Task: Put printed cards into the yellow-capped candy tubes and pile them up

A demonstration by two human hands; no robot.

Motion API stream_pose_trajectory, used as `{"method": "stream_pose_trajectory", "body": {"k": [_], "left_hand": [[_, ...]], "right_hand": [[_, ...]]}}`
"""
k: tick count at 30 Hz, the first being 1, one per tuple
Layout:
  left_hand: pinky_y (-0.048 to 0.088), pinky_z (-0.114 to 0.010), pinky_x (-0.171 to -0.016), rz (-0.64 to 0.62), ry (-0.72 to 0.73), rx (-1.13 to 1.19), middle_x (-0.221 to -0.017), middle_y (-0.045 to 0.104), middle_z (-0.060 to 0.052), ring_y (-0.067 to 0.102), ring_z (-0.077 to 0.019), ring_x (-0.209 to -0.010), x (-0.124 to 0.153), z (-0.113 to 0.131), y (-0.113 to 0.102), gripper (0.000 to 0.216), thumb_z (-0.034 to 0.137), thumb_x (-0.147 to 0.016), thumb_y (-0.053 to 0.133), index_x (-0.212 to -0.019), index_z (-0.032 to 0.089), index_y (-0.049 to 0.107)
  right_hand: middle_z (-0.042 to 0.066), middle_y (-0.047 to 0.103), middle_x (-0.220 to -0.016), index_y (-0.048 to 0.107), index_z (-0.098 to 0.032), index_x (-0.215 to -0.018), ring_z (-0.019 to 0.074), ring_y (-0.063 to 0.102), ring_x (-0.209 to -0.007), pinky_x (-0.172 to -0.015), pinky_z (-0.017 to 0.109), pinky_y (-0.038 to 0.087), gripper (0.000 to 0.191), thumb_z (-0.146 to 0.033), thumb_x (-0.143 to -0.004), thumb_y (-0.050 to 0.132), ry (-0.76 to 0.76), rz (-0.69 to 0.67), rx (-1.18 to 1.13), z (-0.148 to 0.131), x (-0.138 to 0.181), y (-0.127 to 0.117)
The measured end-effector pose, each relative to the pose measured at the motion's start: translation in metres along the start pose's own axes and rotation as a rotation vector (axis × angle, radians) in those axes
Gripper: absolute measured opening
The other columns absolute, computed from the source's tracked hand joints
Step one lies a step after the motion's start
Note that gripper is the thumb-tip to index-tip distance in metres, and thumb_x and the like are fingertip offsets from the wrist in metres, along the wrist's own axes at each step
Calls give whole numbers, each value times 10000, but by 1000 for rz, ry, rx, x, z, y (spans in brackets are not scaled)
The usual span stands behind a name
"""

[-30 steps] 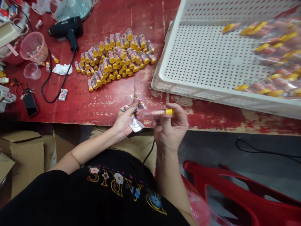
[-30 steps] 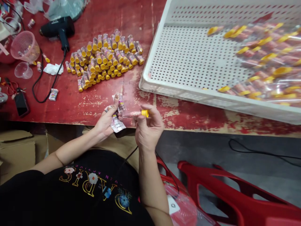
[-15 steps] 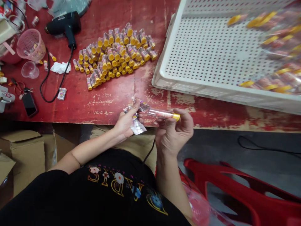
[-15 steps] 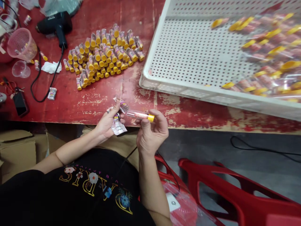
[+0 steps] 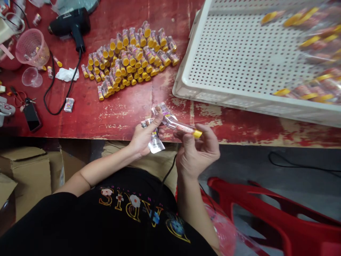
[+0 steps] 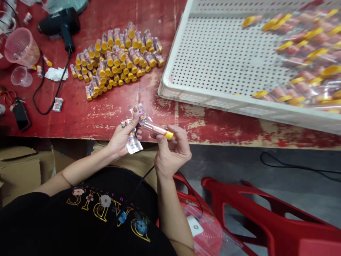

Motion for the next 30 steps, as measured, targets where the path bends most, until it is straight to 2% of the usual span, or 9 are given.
{"method": "stream_pose_trajectory", "body": {"k": [4, 7, 9, 13, 16, 20, 25, 27, 30], "left_hand": [[420, -194, -510, -1, 44, -43, -596, 583, 41, 511, -42, -495, 1, 6, -1, 451, 450, -650, 912, -744, 143, 595], [411, -198, -501, -31, 95, -80, -566, 570, 49, 501, -49, -483, 2, 10, 1, 469, 472, -622, 920, -752, 152, 604], [419, -205, -503, -77, 136, -102, -563, 565, 53, 493, -51, -482, 2, 13, 4, 504, 506, -578, 930, -736, 157, 603], [418, -203, -506, -195, 192, -197, -568, 554, 53, 484, -53, -491, 3, 24, 11, 503, 520, -554, 934, -721, 160, 623], [399, -198, -498, -235, 220, -294, -571, 564, 38, 486, -55, -499, 2, 33, 11, 492, 537, -577, 918, -738, 152, 655], [397, -205, -496, -182, 203, -272, -556, 553, 28, 476, -59, -485, 1, 35, 5, 512, 609, -652, 850, -688, 161, 606], [427, -217, -522, -278, 156, -294, -584, 560, 25, 491, -65, -502, 7, 21, 18, 527, 622, -613, 863, -703, 161, 625], [424, -218, -519, -301, 151, -315, -601, 571, 24, 496, -66, -505, 10, 18, 20, 522, 611, -592, 878, -728, 160, 652], [410, -219, -500, -312, 148, -334, -601, 571, 23, 496, -67, -498, 12, 15, 19, 496, 586, -605, 882, -735, 158, 670]], "right_hand": [[69, 670, -1197, 724, -302, -1235, 222, 709, -1075, -885, 451, 652, 308, -361, -950, 626, -50, -99, 135, -12, 14, 7], [46, 714, -1148, 747, -332, -1205, 220, 711, -1066, -937, 462, 633, 312, -273, -903, 697, -191, -127, 279, -32, 18, 8], [38, 738, -1117, 748, -350, -1202, 211, 719, -1042, -972, 460, 614, 331, -220, -902, 691, -263, -216, 349, -41, 18, 16], [58, 690, -1301, 649, -365, -1354, 227, 710, -1117, -975, 455, 617, 438, -224, -940, 625, -305, -338, 405, -46, 13, 26], [70, 702, -1303, 636, -327, -1377, 248, 701, -1165, -1017, 496, 600, 429, -238, -962, 571, -368, -343, 475, -47, 12, 28], [60, 750, -1188, 672, -321, -1329, 246, 723, -1092, -993, 491, 606, 419, -191, -937, 600, -448, -313, 465, -47, 16, 31], [86, 674, -1330, 628, -311, -1384, 264, 690, -1173, -970, 485, 609, 455, -262, -931, 633, -373, -231, 453, -36, 16, 31], [68, 713, -1264, 668, -315, -1332, 255, 695, -1162, -992, 489, 593, 405, -266, -932, 638, -370, -209, 434, -38, 14, 32], [23, 778, -1046, 752, -331, -1182, 230, 735, -1001, -939, 471, 601, 300, -247, -900, 692, -372, -143, 394, -43, 10, 28]]}}
Point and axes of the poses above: each hand's wrist, its own x-axis away from the middle knuckle, its own y-axis out of the palm, z = x × y, the point moved 10 cm from there along -x, towards the middle knuckle
